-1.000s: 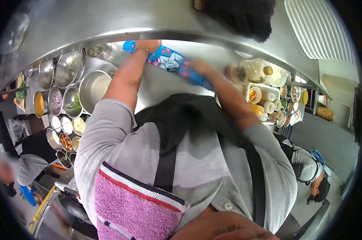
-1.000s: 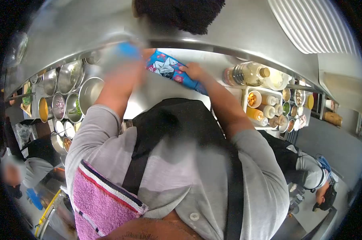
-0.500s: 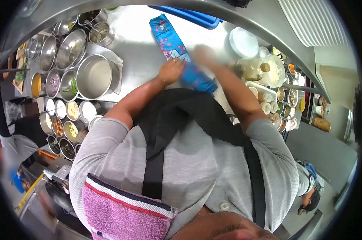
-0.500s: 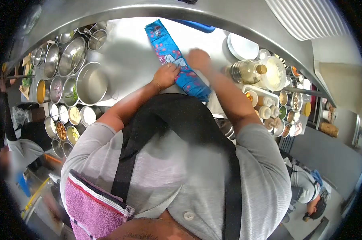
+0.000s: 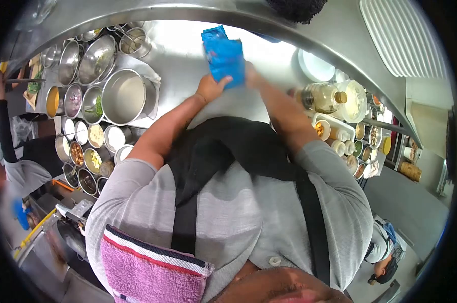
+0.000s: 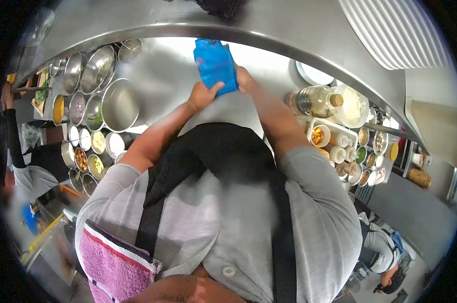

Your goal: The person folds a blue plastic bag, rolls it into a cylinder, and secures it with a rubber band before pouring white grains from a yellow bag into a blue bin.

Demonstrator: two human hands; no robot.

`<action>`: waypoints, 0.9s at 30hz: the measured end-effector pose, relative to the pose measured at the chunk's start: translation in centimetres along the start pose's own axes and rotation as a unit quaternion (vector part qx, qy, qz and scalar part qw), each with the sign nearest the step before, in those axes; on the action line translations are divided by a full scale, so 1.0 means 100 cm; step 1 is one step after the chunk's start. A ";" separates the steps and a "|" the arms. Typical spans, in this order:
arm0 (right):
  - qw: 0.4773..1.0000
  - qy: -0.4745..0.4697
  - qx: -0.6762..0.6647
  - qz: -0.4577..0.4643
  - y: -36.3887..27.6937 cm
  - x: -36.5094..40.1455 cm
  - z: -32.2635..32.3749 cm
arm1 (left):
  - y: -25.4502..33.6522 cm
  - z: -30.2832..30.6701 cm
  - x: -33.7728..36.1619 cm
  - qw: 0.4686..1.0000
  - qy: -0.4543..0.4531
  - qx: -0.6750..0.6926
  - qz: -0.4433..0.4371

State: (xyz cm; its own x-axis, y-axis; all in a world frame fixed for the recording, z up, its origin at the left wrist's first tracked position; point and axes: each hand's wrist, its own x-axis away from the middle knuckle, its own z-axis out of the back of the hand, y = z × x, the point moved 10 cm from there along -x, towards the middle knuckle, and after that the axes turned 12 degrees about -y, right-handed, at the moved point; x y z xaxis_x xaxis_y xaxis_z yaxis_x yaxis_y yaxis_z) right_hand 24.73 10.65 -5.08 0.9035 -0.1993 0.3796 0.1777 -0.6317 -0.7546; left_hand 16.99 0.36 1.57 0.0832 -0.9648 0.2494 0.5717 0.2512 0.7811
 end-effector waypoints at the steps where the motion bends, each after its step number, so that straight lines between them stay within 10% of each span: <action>1: 0.997 0.047 -0.052 -0.021 -0.008 0.011 -0.004 | -0.023 0.001 -0.010 0.992 0.002 0.115 0.053; 10: 0.951 0.206 0.233 0.008 -0.018 0.009 0.014 | -0.078 -0.011 -0.037 0.934 -0.050 0.252 0.247; 15: 0.886 0.286 0.365 -0.004 -0.014 0.006 0.025 | -0.084 0.062 -0.074 0.957 0.190 0.085 0.203; 18: 0.853 0.309 0.417 -0.058 -0.016 0.006 0.027 | -0.098 0.082 -0.119 0.958 0.172 -0.041 0.227; 20: 0.832 0.332 0.438 -0.074 -0.015 0.010 0.031 | -0.081 0.084 -0.150 0.964 0.181 -0.177 0.075; 22: 0.810 0.361 0.453 -0.090 -0.017 0.017 0.037 | 0.006 0.118 -0.113 0.968 0.121 -0.200 0.095; 27: 0.737 0.345 0.566 -0.135 -0.027 0.041 0.025 | -0.003 0.113 -0.169 0.982 0.038 -0.180 0.037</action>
State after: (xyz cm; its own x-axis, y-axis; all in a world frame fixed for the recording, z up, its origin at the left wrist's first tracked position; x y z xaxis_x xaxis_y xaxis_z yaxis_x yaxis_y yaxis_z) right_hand 28.93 13.39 -2.79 0.4318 -0.7603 0.4852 0.8786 0.2330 -0.4168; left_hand 6.17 17.44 3.63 0.1883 -0.9516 0.2431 0.8122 0.2900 0.5063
